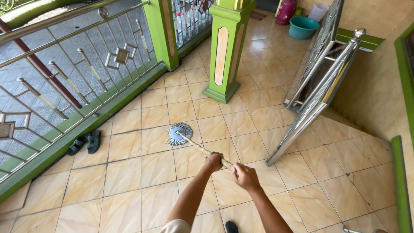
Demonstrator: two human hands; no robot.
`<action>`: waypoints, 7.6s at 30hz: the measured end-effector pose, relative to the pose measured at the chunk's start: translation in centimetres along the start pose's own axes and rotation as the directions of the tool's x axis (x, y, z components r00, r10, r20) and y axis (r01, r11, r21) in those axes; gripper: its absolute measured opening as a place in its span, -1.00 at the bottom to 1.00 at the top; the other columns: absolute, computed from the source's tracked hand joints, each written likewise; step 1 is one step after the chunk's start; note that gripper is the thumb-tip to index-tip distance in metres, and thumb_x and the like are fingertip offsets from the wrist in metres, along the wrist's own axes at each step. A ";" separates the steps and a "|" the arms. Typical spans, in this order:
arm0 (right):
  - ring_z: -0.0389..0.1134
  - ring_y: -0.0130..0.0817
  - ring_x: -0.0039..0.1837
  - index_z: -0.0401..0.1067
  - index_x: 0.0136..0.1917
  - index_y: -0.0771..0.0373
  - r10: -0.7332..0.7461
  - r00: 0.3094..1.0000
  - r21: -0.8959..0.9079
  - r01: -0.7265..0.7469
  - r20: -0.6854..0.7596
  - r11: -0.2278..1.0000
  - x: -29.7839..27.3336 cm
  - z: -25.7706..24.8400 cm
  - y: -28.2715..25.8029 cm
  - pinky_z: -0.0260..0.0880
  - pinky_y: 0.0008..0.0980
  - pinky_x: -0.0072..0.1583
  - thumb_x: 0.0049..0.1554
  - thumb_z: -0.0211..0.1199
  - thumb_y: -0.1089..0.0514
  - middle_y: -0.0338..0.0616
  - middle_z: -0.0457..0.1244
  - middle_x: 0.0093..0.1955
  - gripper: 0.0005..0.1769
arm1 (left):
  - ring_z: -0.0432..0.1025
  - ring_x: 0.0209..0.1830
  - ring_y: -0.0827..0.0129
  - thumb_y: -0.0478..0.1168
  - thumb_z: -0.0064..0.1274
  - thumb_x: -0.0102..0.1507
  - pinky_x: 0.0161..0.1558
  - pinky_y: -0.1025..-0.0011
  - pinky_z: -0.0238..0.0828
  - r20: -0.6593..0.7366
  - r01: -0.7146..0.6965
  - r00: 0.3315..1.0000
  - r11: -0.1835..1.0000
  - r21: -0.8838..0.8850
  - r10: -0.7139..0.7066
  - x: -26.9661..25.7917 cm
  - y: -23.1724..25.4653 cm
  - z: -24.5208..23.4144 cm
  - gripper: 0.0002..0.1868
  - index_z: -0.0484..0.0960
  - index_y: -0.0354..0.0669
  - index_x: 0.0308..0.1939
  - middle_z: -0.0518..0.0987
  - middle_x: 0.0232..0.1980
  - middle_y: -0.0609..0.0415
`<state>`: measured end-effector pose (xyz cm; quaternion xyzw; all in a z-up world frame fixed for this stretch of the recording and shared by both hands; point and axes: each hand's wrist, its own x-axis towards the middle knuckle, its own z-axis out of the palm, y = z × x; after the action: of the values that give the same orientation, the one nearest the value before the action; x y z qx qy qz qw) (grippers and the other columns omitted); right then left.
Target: Mopping a tiled balcony floor using a long-handled string mop
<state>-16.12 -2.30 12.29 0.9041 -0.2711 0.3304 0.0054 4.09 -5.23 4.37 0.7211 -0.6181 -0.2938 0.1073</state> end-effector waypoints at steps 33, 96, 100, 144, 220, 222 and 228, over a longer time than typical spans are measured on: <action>0.27 -0.24 -0.36 0.28 -0.17 0.12 -0.304 0.948 0.313 0.260 0.100 0.914 1.3 1.0 12.3 0.23 -0.22 -0.37 0.24 0.06 0.13 -0.19 0.20 -0.33 -0.88 | 0.21 0.36 0.28 -0.19 -0.06 0.23 0.07 -0.40 0.21 -0.193 0.272 0.938 0.957 -0.096 -0.286 3.3 4.8 2.5 -0.80 0.58 0.11 -0.09 0.57 0.09 0.30; 0.30 -0.12 -0.43 0.27 -0.29 0.10 -0.677 0.729 0.571 0.600 -0.103 0.560 6.7 9.5 -15.8 0.37 -0.29 -0.37 0.18 0.06 0.17 -0.23 0.07 -0.46 -0.82 | 0.30 0.32 0.38 -0.11 0.02 0.20 0.17 -0.50 0.25 -0.360 0.623 0.686 0.766 -0.161 -0.633 -22.7 -16.5 0.1 -0.76 0.62 0.27 -0.06 0.58 0.06 0.35; 0.27 -0.16 -0.44 0.29 -0.30 0.10 -0.700 0.698 0.614 0.620 -0.149 0.488 5.7 9.8 -16.2 0.36 -0.29 -0.38 0.20 0.03 0.15 -0.24 0.06 -0.46 -0.78 | 0.29 0.33 0.33 -0.12 0.07 0.16 0.21 -0.48 0.21 -0.359 0.589 0.695 0.780 -0.212 -0.623 -24.8 -16.2 1.5 -0.74 0.61 0.23 -0.06 0.58 0.05 0.33; 0.22 -0.23 -0.45 0.30 -0.17 0.05 -0.788 0.615 0.663 0.596 -0.015 0.453 19.0 22.8 -20.1 0.11 -0.20 -0.46 0.24 0.01 0.03 -0.32 0.17 -0.42 -0.84 | 0.25 0.19 0.22 0.21 -0.03 0.32 -0.28 -0.11 0.27 -0.483 0.646 0.233 0.506 -0.572 -0.844 -19.6 -26.5 -4.9 -0.69 0.62 0.18 -0.27 0.56 -0.06 0.26; 0.26 -0.28 -0.50 0.23 -0.37 -0.04 -0.784 0.510 0.669 0.723 -0.352 0.170 19.4 25.4 -42.0 0.33 -0.45 -0.39 0.19 0.05 0.03 -0.31 0.01 -0.54 -0.71 | 0.38 0.21 0.29 0.01 0.00 0.22 -0.04 0.09 0.63 -0.526 0.583 0.056 0.456 -0.673 -0.848 -38.0 -31.0 -9.5 -0.86 0.57 0.18 -0.39 0.58 -0.20 0.28; 0.23 -0.30 -0.52 0.21 -0.39 -0.03 -0.768 0.512 0.675 0.724 -0.385 0.144 19.7 27.4 -42.5 0.31 -0.47 -0.39 0.19 0.07 0.02 -0.33 0.01 -0.55 -0.69 | 0.36 0.25 0.31 0.02 0.01 0.22 -0.02 0.09 0.63 -0.499 0.603 0.042 0.420 -0.678 -0.866 -37.7 -32.5 -9.7 -0.87 0.59 0.19 -0.36 0.58 -0.17 0.31; 0.28 -0.24 -0.50 0.21 -0.37 -0.04 -0.811 0.475 0.655 0.739 -0.340 0.158 20.0 30.6 -44.1 0.31 -0.35 -0.39 0.20 0.08 -0.01 -0.27 0.03 -0.54 -0.69 | 0.30 0.40 0.27 0.03 0.02 0.22 0.13 -0.01 0.58 -0.418 0.664 -0.004 0.310 -0.680 -0.909 -35.7 -40.5 -7.1 -0.85 0.62 0.18 -0.28 0.61 0.01 0.28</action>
<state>36.59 19.79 7.83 0.8421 0.3877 0.3159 -0.2020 39.37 36.03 -0.54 0.9584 0.0716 -0.0493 0.2720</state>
